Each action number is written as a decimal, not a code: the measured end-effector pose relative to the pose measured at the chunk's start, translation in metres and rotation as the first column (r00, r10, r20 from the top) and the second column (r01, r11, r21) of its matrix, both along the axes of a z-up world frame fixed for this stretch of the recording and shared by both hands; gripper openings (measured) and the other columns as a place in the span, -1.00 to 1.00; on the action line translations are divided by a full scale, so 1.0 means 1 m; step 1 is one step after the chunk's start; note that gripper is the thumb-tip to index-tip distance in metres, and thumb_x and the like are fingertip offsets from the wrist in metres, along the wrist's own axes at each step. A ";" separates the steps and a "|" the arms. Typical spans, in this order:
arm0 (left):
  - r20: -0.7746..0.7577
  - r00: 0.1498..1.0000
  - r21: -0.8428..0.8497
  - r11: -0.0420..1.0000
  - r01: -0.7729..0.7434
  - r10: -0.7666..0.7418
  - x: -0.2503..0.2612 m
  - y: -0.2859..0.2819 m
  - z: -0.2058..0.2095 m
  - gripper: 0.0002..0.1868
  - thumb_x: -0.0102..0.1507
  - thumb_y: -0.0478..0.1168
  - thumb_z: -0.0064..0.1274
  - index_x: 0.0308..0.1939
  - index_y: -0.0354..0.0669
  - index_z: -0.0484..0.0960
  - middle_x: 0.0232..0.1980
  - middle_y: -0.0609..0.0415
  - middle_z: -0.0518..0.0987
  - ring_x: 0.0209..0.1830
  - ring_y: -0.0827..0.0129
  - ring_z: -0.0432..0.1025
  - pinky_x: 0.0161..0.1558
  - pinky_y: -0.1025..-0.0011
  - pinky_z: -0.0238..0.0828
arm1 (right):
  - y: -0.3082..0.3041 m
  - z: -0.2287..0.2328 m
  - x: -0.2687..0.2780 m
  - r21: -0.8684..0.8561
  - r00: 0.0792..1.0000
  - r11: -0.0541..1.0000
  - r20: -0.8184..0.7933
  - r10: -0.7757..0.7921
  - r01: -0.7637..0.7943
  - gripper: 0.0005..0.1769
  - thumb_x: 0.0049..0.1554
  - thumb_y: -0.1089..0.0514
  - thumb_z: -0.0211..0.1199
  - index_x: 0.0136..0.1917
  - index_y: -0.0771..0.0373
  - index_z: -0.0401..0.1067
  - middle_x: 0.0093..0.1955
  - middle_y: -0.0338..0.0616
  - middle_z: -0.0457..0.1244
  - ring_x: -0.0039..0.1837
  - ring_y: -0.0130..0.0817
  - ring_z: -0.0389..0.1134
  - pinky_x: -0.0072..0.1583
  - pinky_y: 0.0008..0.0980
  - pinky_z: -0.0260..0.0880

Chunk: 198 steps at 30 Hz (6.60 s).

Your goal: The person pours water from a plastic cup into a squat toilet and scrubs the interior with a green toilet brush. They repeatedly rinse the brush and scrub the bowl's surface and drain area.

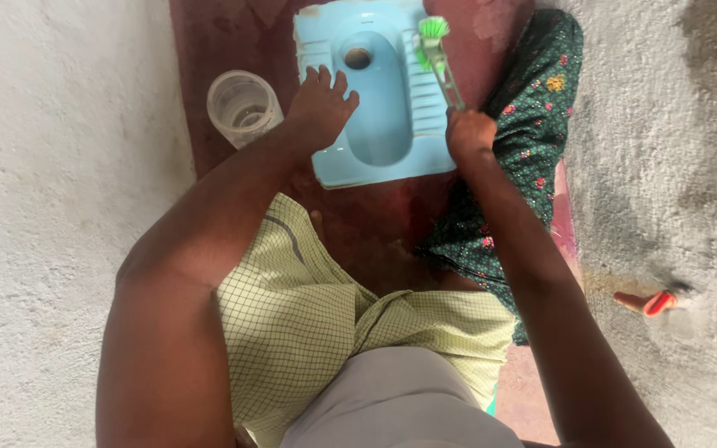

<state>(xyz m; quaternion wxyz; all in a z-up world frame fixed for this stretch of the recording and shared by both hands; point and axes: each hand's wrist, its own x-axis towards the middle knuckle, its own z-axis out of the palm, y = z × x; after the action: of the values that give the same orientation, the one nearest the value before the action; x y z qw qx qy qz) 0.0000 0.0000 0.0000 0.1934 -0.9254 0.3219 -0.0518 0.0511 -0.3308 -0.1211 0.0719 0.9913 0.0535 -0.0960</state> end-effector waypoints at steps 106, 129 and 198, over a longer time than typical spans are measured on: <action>-0.371 0.696 0.211 0.786 -0.581 0.614 0.086 0.033 0.041 -0.32 0.32 0.39 -0.15 0.31 0.11 0.58 0.30 -0.06 0.56 0.30 0.05 0.43 0.20 0.00 0.34 | -0.010 -0.030 -0.160 0.552 0.908 0.816 0.235 -0.347 0.169 -0.59 0.27 -0.01 0.15 0.39 -0.18 0.42 0.11 -0.09 0.32 -0.09 0.09 0.46 -0.04 0.02 0.49; -0.356 0.830 0.344 0.886 -0.311 0.430 0.069 -0.014 0.030 -0.34 0.37 0.38 -0.22 0.01 -0.02 0.76 -0.04 -0.03 0.71 -0.03 0.08 0.60 -0.01 0.11 0.40 | -0.020 -0.002 -0.189 0.553 0.919 0.813 0.200 -0.339 0.180 -0.58 0.21 0.00 0.17 0.35 -0.19 0.46 0.16 0.03 0.33 -0.05 0.16 0.45 -0.02 0.02 0.48; -0.149 0.979 -0.223 0.969 0.105 -0.140 0.036 0.020 -0.069 -0.66 0.10 -0.07 0.20 -0.13 -0.18 0.69 -0.02 -0.13 0.56 -0.02 -0.01 0.43 -0.02 0.07 0.30 | 0.064 -0.147 -0.146 0.322 0.999 0.946 -0.021 0.034 -0.025 -0.43 0.27 0.15 -0.03 0.51 -0.24 0.27 0.08 0.04 0.29 -0.11 0.11 0.45 -0.14 0.10 0.46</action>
<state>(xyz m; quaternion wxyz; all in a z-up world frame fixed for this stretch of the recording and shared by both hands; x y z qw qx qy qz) 0.0355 0.0202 -0.0689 0.0618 -0.9202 0.3860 -0.0218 -0.0945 -0.2670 -0.2679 -0.0899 0.9875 0.0841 -0.0981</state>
